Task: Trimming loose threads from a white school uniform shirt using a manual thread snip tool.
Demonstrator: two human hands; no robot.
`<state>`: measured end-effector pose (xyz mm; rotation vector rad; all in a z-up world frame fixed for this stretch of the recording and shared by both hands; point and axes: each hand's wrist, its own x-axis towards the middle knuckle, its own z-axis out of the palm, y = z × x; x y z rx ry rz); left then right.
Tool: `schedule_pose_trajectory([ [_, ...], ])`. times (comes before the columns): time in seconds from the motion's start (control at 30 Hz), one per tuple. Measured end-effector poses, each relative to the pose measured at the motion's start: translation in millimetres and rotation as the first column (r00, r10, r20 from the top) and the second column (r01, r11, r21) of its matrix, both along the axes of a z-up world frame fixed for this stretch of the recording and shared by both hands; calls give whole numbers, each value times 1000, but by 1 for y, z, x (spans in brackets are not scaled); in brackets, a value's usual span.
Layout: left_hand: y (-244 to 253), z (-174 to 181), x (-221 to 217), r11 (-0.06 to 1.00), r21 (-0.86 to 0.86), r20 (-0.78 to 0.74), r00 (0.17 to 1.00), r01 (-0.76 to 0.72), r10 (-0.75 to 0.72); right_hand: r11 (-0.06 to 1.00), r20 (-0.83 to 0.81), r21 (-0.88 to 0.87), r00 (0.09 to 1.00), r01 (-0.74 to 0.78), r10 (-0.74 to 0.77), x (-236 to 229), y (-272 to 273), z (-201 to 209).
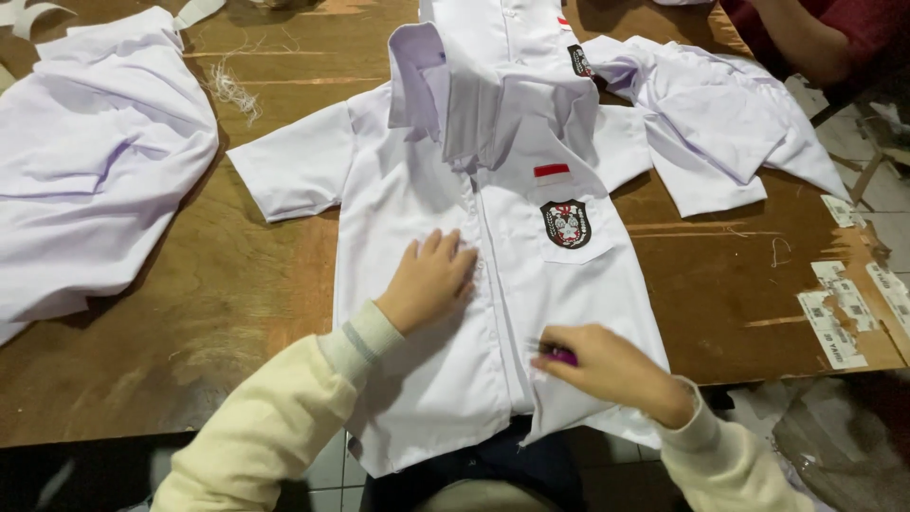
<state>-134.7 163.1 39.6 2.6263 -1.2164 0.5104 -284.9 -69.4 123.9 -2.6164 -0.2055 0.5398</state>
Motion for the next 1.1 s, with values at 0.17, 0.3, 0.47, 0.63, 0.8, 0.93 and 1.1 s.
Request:
schedule_pose_trajectory([
  [0.17, 8, 38, -86, 970, 170, -345, 932, 175, -108, 966, 242, 94, 936, 239, -255, 65, -49, 17],
  [0.3, 23, 18, -116, 959, 108, -122, 961, 261, -248, 819, 317, 138, 758, 557, -569, 121, -90, 29],
  [0.47, 26, 30, -136, 950, 34, -169, 939, 309, -299, 629, 182, 205, 602, 750, -778, 176, -151, -2],
  [0.63, 21, 25, -140, 952, 21, -84, 950, 304, -302, 562, 283, 425, 486, 709, -827, 224, -178, -54],
  [0.8, 33, 42, -142, 924, -9, -205, 904, 383, -376, 181, 89, 889, 228, 421, -970, 225, -176, -13],
  [0.93, 37, 44, -134, 916, -12, -272, 880, 401, -388, 251, 160, 925, 306, 287, -939, 198, -172, 21],
  [1.1, 22, 60, -100, 908, -62, -460, 795, 415, -395, 250, -9, 689, 354, 680, -935, 186, -182, 4],
])
